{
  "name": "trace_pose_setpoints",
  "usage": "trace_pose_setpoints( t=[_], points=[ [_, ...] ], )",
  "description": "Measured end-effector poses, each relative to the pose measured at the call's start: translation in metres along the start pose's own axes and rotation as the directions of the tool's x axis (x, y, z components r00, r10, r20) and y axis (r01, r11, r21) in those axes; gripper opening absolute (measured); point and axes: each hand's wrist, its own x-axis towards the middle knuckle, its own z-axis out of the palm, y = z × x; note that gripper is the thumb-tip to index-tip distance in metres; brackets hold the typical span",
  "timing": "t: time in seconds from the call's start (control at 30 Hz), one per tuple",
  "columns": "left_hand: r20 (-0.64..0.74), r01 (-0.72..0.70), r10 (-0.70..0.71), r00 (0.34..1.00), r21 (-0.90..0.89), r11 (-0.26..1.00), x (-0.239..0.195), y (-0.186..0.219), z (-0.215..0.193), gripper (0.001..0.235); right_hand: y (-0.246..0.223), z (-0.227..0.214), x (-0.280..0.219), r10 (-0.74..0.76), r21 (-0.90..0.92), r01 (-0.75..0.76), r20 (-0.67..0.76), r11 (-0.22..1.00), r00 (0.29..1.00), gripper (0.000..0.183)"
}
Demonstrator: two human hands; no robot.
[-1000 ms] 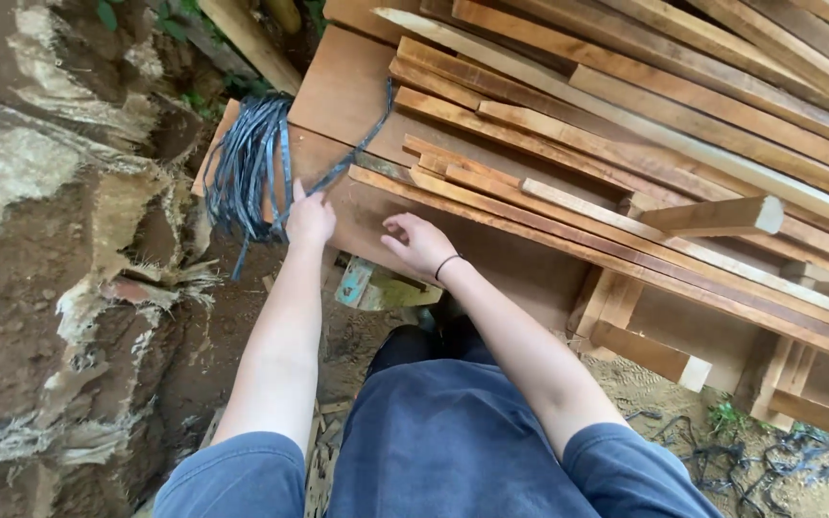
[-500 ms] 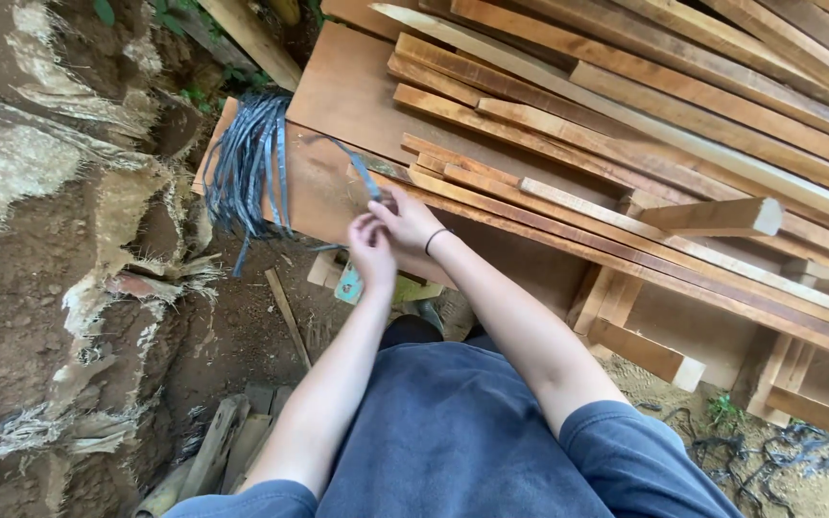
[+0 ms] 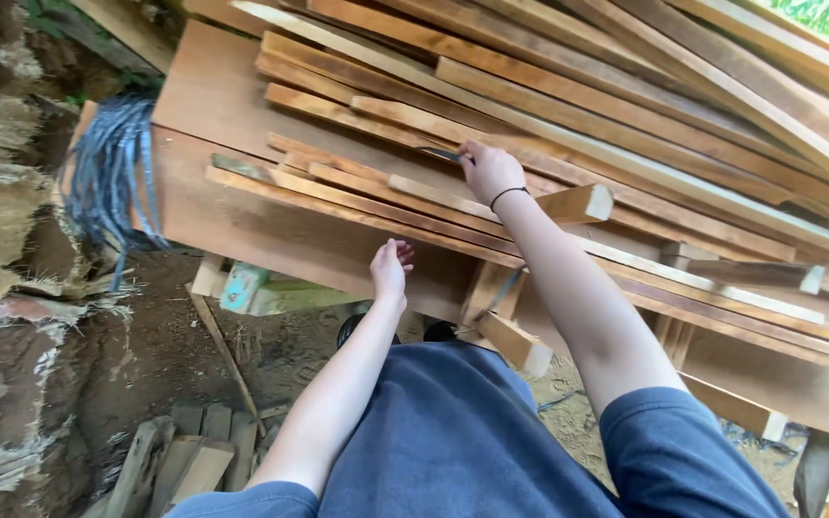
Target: The person selects thin wooden planks from a stack and arranges them into a neat pile. They then use black plastic straps to secure the bundle of planks together, wrapping the straps around the wood and twisting them to tighten the hold.
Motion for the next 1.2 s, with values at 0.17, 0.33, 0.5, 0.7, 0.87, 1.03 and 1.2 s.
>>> trace_pose_setpoints(
  t=[0.17,0.33,0.5,0.7,0.87,1.03,1.2],
  points=[
    [0.095,0.41,-0.421,0.902,-0.495,0.766,0.035,-0.072,0.053,0.035,0.052,0.037,0.007,0.057,-0.025,-0.054,0.153,0.998,0.987,0.016],
    [0.244,0.508,-0.484,0.84,-0.667,0.545,0.05,-0.114,0.077,0.054,0.083,0.097,0.036,0.078,-0.021,-0.075,0.348,0.997,0.934,0.018],
    [0.254,0.456,-0.438,0.863,-0.763,0.458,0.024,-0.088,0.082,0.059,0.089,0.119,0.029,0.175,-0.135,-0.134,0.366,0.982,0.914,0.026],
    [0.141,0.364,-0.414,0.899,-0.767,0.529,0.035,-0.098,0.083,0.041,0.07,0.102,0.045,0.27,-0.232,-0.207,0.288,0.951,0.919,0.037],
    [-0.065,0.303,-0.381,0.922,-0.492,0.816,-0.024,-0.079,0.099,0.042,0.074,0.079,0.016,0.075,-0.117,-0.046,0.264,0.992,0.962,0.028],
    [-0.171,0.16,-0.198,0.965,-0.213,0.964,-0.032,-0.119,0.081,0.029,0.069,0.034,-0.054,-0.078,0.331,0.021,0.16,0.943,0.984,0.03],
    [0.074,-0.531,0.677,0.732,0.684,0.5,-0.069,-0.076,0.067,0.015,0.085,0.044,-0.083,-0.259,0.63,0.309,-0.173,0.713,0.95,0.039]
  ],
)
